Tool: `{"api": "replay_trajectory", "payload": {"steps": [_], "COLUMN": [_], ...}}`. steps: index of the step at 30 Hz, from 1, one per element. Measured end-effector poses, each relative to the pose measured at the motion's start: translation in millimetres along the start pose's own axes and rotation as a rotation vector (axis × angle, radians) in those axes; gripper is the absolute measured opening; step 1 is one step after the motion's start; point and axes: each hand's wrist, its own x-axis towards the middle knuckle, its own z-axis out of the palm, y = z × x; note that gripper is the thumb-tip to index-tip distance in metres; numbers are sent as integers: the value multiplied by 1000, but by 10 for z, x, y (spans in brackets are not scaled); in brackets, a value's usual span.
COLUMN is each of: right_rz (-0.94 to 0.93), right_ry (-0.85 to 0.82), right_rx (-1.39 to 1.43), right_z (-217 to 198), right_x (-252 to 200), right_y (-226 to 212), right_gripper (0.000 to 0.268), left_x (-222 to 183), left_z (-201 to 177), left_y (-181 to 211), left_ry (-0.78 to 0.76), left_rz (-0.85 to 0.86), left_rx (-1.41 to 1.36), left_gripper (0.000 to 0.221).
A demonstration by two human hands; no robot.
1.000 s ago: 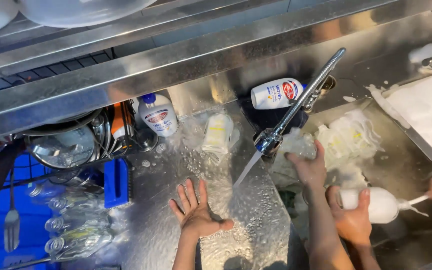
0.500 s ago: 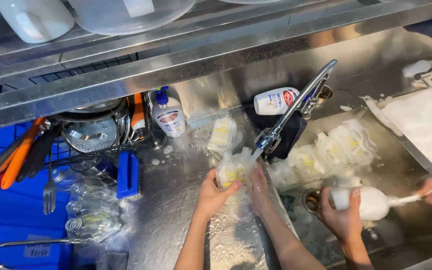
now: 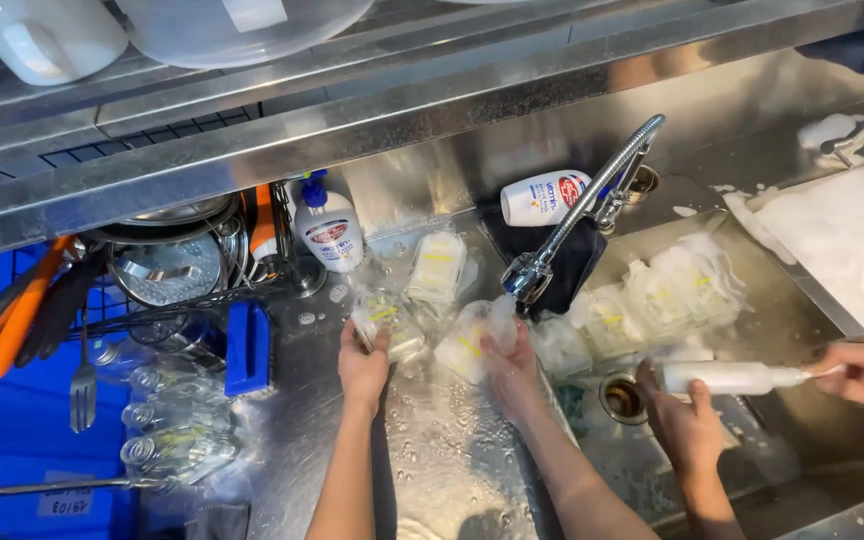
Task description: Rinsing small plastic bottles using an industrial bottle rinser in a stainless steel sink.
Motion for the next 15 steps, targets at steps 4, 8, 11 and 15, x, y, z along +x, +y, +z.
{"api": "replay_trajectory", "payload": {"steps": [4, 8, 11, 15], "right_rz": [91, 134, 33, 169], "right_ry": [-30, -76, -261, -39], "right_rx": [18, -46, -27, 182], "right_z": [37, 19, 43, -252], "right_x": [-76, -134, -133, 22], "right_y": [-209, -246, -205, 57], "right_gripper": [62, 84, 92, 86], "left_x": [-114, -472, -719, -694], "left_z": [12, -27, 15, -4], "left_y": [-472, -884, -440, -459], "left_ry": [105, 206, 118, 140], "left_rz": [355, 515, 323, 351], "left_rx": [606, 1259, 1314, 1271], "left_gripper": [87, 118, 114, 115]}}
